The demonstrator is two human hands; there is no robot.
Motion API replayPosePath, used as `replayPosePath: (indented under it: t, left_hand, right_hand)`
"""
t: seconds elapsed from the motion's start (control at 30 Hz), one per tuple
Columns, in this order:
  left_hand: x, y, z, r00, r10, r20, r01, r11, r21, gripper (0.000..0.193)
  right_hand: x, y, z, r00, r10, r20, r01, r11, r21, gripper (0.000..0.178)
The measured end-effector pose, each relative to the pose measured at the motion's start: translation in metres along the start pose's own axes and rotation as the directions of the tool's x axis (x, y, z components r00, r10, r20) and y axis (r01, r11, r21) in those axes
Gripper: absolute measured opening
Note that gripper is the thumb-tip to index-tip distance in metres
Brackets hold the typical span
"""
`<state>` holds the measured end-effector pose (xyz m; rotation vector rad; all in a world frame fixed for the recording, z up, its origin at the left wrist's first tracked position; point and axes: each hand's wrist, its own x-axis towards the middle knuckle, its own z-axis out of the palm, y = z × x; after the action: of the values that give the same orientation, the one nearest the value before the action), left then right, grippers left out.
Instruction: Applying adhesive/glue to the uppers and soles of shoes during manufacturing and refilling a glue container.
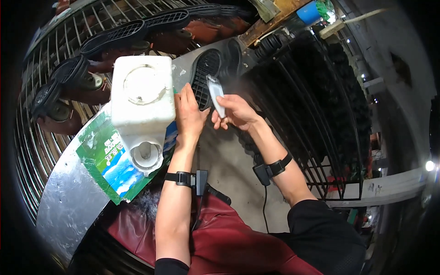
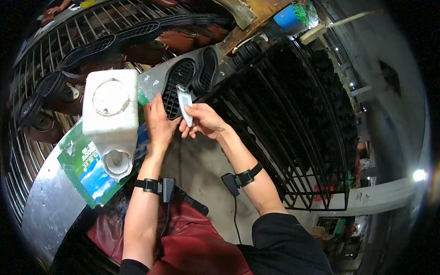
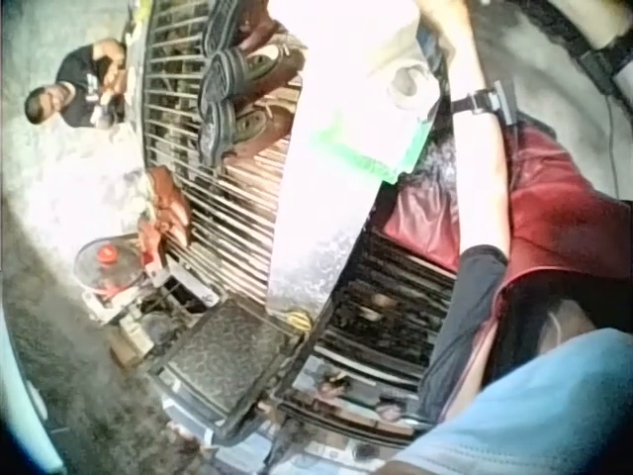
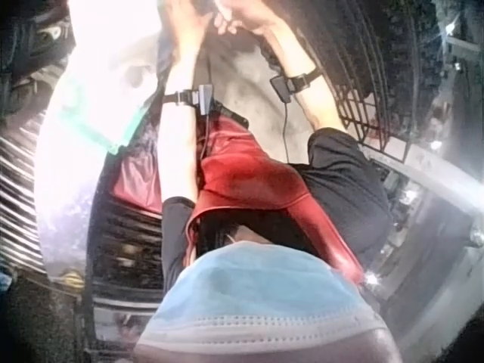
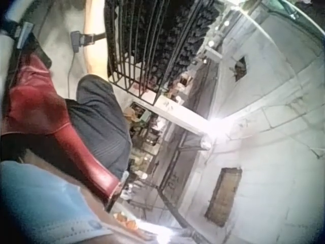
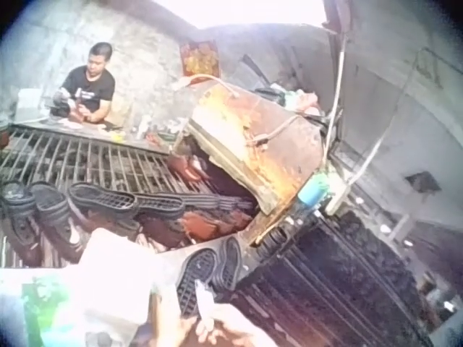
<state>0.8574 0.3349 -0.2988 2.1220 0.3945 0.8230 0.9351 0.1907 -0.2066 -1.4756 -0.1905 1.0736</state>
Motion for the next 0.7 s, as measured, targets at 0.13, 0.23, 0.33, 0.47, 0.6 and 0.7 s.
replayPosePath:
  t: [0.13,0.23,0.33,0.47,0.6,0.7]
  left_hand:
    - [0.002,-0.003,0.001,0.999,0.039,-0.002,-0.038,0.998,0.044,0.099]
    - [0.004,-0.003,0.004,0.998,0.057,-0.002,-0.056,0.998,0.042,0.098]
    - [0.003,-0.005,0.004,0.999,0.054,-0.002,-0.053,0.997,0.047,0.098]
    - [0.002,-0.002,0.002,0.999,0.033,0.018,-0.033,0.999,0.041,0.098]
    - [-0.001,-0.008,0.003,0.996,0.068,-0.055,-0.065,0.996,0.059,0.1]
    - [0.0,-0.005,0.006,0.997,0.048,-0.058,-0.048,0.999,0.002,0.09]
  right_hand:
    - [0.027,0.007,-0.012,0.921,-0.261,-0.289,0.169,0.937,-0.306,0.028]
    - [0.052,-0.019,-0.015,0.619,-0.773,-0.134,-0.017,0.158,-0.987,0.024]
    - [0.079,-0.036,-0.001,0.72,-0.693,0.04,-0.155,-0.216,-0.964,0.018]
    - [0.101,-0.036,0.01,0.862,-0.354,0.363,0.125,-0.545,-0.829,0.012]
    - [0.096,-0.039,0.025,0.946,-0.151,0.285,0.154,-0.564,-0.811,0.014]
    - [0.077,-0.041,0.034,0.962,-0.062,0.266,0.2,-0.504,-0.84,0.017]
